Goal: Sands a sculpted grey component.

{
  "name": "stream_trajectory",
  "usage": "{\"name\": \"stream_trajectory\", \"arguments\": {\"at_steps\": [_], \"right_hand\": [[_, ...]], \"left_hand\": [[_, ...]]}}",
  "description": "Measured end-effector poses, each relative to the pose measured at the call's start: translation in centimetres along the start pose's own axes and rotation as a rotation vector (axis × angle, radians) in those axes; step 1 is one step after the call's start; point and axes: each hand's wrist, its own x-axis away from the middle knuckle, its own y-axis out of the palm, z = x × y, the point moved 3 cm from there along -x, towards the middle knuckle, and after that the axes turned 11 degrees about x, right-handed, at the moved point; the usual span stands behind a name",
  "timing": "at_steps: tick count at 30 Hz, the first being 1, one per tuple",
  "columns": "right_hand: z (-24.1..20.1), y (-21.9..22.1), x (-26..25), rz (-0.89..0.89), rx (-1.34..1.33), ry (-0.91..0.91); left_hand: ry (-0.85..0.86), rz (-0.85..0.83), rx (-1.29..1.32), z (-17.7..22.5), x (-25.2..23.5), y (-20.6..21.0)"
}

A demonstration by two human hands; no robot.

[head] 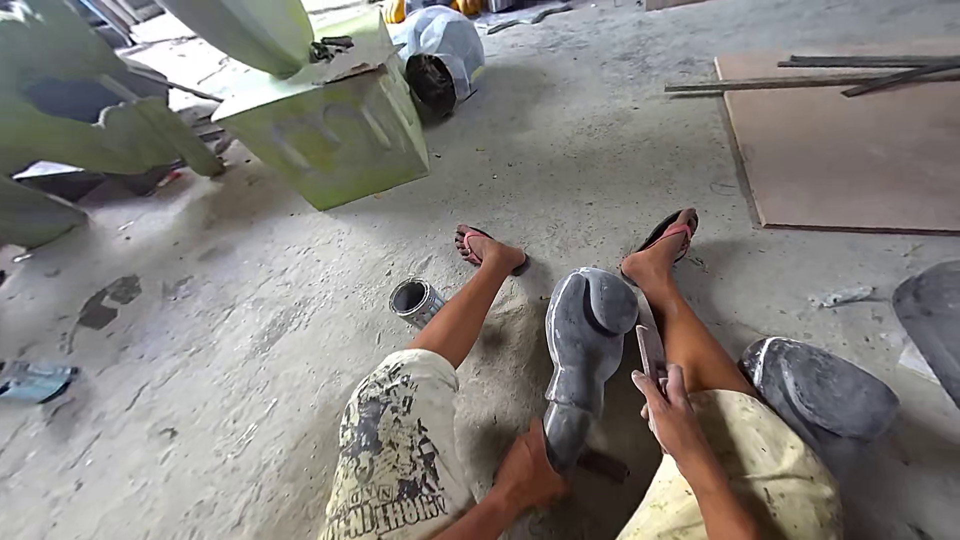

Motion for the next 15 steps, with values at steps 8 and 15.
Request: {"name": "stream_trajectory", "arguments": {"at_steps": [8, 15], "right_hand": [[-2.1, 2.5, 3.4, -0.258, -0.279, 0.19], [-4.4, 12.6, 5.6, -0.326, -0.617, 0.479]], "left_hand": [[0.028, -0.071, -0.343, 5.5, 4.6, -14.7], [0.22, 0.096, -0.833, 6.3, 9.9, -14.0]]}}
